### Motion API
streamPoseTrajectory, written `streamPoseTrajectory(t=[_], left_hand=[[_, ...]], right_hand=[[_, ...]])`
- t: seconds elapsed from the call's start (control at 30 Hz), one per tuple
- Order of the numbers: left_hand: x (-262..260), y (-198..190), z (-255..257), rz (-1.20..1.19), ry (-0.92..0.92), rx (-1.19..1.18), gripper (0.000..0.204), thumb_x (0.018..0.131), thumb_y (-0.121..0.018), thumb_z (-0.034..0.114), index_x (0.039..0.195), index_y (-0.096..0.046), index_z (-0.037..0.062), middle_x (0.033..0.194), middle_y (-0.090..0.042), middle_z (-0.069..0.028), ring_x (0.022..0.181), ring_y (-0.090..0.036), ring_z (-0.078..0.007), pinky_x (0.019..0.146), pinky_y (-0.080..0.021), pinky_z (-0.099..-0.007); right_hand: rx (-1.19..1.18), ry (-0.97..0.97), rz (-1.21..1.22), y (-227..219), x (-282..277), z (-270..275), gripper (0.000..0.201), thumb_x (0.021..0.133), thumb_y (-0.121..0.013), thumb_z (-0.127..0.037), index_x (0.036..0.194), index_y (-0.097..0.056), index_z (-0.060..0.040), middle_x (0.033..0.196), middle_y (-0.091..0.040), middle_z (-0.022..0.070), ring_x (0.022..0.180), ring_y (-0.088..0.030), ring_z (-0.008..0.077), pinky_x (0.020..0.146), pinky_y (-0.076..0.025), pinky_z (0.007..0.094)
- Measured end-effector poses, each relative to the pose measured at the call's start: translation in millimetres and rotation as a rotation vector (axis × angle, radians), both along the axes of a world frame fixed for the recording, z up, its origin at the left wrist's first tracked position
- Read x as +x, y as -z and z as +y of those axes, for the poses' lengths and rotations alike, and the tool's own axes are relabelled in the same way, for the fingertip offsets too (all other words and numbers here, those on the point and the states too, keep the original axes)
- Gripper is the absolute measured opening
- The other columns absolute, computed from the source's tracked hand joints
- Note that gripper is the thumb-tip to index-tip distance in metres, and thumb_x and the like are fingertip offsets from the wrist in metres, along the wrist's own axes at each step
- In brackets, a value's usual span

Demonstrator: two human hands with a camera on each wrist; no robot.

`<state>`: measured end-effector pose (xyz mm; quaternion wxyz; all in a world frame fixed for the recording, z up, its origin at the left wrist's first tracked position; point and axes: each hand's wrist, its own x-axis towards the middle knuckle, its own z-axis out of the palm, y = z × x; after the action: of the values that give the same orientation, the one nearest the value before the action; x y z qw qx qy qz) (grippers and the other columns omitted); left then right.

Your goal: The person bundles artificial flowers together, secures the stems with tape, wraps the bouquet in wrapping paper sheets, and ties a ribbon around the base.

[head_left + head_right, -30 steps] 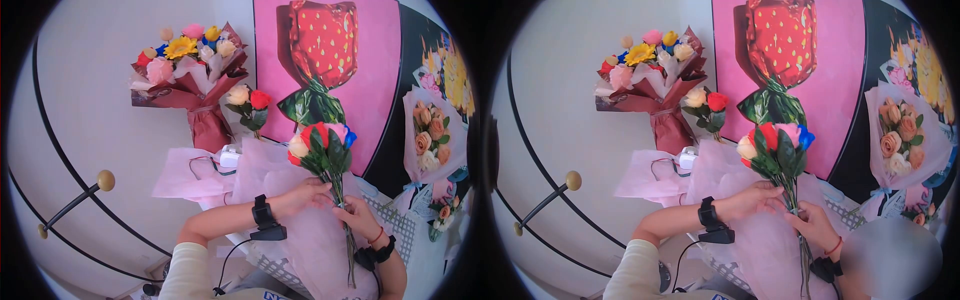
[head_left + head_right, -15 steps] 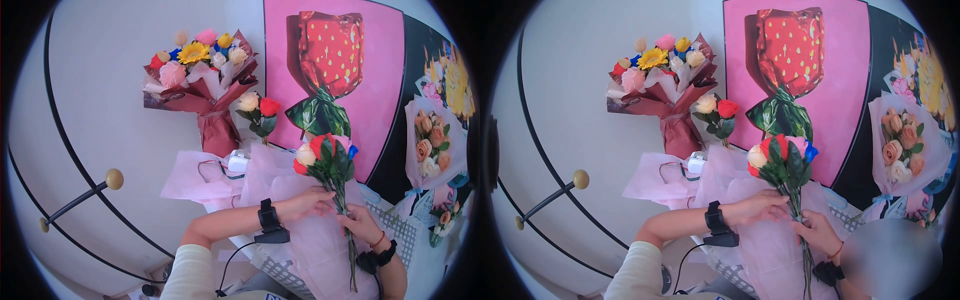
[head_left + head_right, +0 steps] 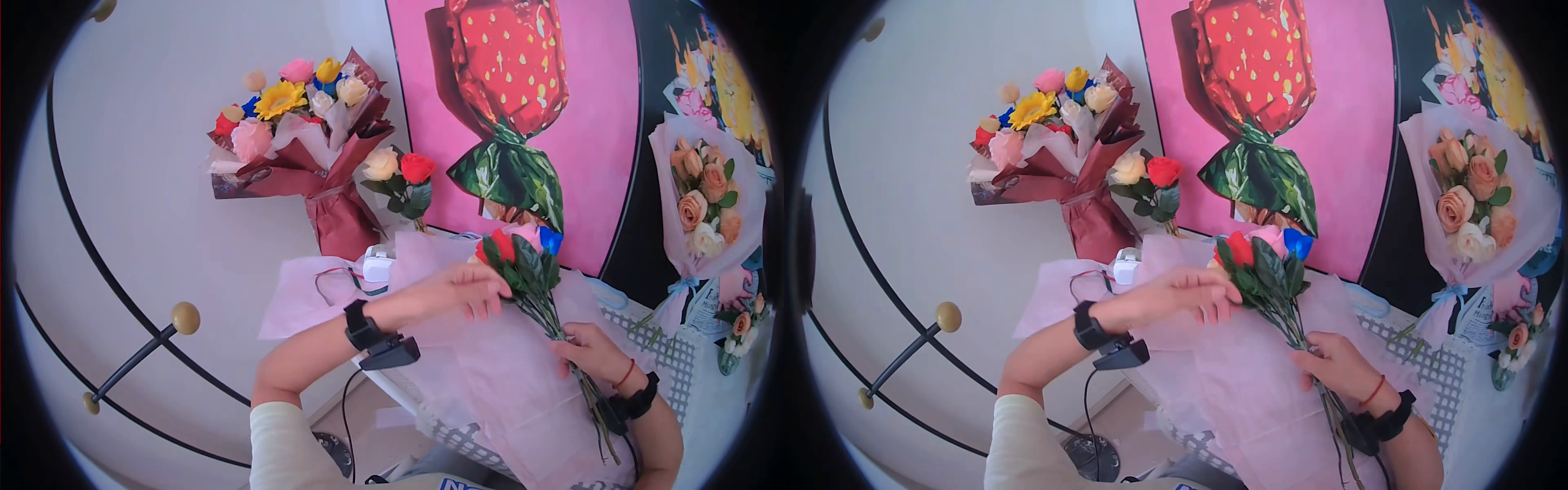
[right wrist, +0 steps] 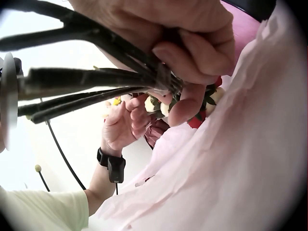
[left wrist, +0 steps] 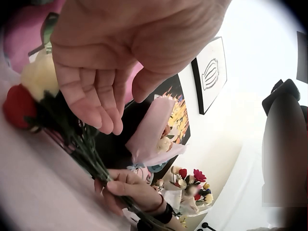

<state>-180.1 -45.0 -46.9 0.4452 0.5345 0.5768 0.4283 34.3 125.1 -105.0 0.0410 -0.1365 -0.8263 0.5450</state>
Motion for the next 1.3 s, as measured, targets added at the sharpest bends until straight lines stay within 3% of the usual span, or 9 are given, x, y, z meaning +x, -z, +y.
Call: streamPoseTrajectory(t=[0.1,0.2,0.27,0.37,0.8,0.87,1.2,1.3], left_hand=[[-2,-17,-5,-0.007,-0.114,0.107,0.024,0.09,-0.045,0.026,0.099,-0.055,0.0068,0.082,-0.058,0.0007,0.075,-0.053,-0.0063,0.064,-0.042,-0.0209],[-5,-14,-1,-0.082,-0.182,0.309,0.019,0.088,-0.048,0.026,0.084,-0.052,0.0082,0.077,-0.056,0.0007,0.073,-0.053,-0.0053,0.064,-0.042,-0.0201],[-4,-6,3,-0.094,-0.202,0.327,0.019,0.088,-0.048,0.026,0.083,-0.051,0.0083,0.076,-0.055,0.0011,0.072,-0.053,-0.0052,0.064,-0.042,-0.0202],[-4,1,8,-0.114,-0.225,0.348,0.018,0.088,-0.048,0.026,0.082,-0.05,0.0086,0.074,-0.053,0.0018,0.07,-0.053,-0.0049,0.065,-0.043,-0.0205],[-17,12,10,-0.222,-0.291,0.345,0.013,0.086,-0.051,0.022,0.083,-0.05,0.0102,0.074,-0.052,0.0029,0.07,-0.052,-0.0051,0.063,-0.043,-0.0206],[-16,12,10,-0.21,-0.3,0.341,0.012,0.086,-0.051,0.022,0.083,-0.05,0.0101,0.074,-0.052,0.003,0.069,-0.052,-0.005,0.063,-0.044,-0.0206],[-17,9,2,-0.202,-0.274,0.342,0.017,0.086,-0.052,0.023,0.078,-0.049,0.008,0.054,-0.037,0.0059,0.05,-0.039,-0.0041,0.051,-0.036,-0.0199],[-17,7,0,-0.218,-0.266,0.384,0.015,0.086,-0.051,0.021,0.079,-0.05,0.0078,0.055,-0.039,0.005,0.049,-0.039,-0.0043,0.049,-0.035,-0.0197]], right_hand=[[0.063,-0.027,-0.045,1,-2,1,0.023,0.082,-0.056,-0.02,0.07,-0.051,-0.0001,0.055,-0.054,0.0035,0.051,-0.054,0.0086,0.046,-0.039,0.0231],[0.114,-0.013,-0.1,5,1,0,0.03,0.079,-0.058,-0.025,0.065,-0.05,0.0002,0.052,-0.053,0.0061,0.048,-0.053,0.0126,0.046,-0.039,0.0262],[0.368,-0.036,-0.065,17,-1,7,0.037,0.076,-0.06,-0.032,0.061,-0.051,0.0006,0.051,-0.052,0.0097,0.047,-0.052,0.0186,0.046,-0.039,0.0298],[0.463,-0.002,-0.105,4,1,0,0.042,0.073,-0.061,-0.038,0.059,-0.05,0.0005,0.053,-0.052,0.0121,0.047,-0.05,0.0228,0.047,-0.039,0.0325],[0.405,0.038,-0.16,1,2,1,0.044,0.072,-0.064,-0.039,0.06,-0.051,0.0013,0.053,-0.053,0.0096,0.048,-0.05,0.0165,0.047,-0.039,0.0302],[0.375,-0.001,-0.123,3,2,3,0.035,0.077,-0.063,-0.029,0.06,-0.049,-0.002,0.05,-0.047,-0.0008,0.043,-0.044,0.0052,0.039,-0.034,0.0221],[0.351,0.009,-0.153,1,3,2,0.032,0.078,-0.062,-0.029,0.065,-0.053,-0.0011,0.052,-0.05,-0.0001,0.043,-0.048,0.0066,0.039,-0.037,0.0212],[0.32,0.051,-0.19,1,3,1,0.039,0.074,-0.063,-0.035,0.063,-0.053,0.0005,0.053,-0.055,0.0064,0.047,-0.053,0.0128,0.045,-0.04,0.0266]])
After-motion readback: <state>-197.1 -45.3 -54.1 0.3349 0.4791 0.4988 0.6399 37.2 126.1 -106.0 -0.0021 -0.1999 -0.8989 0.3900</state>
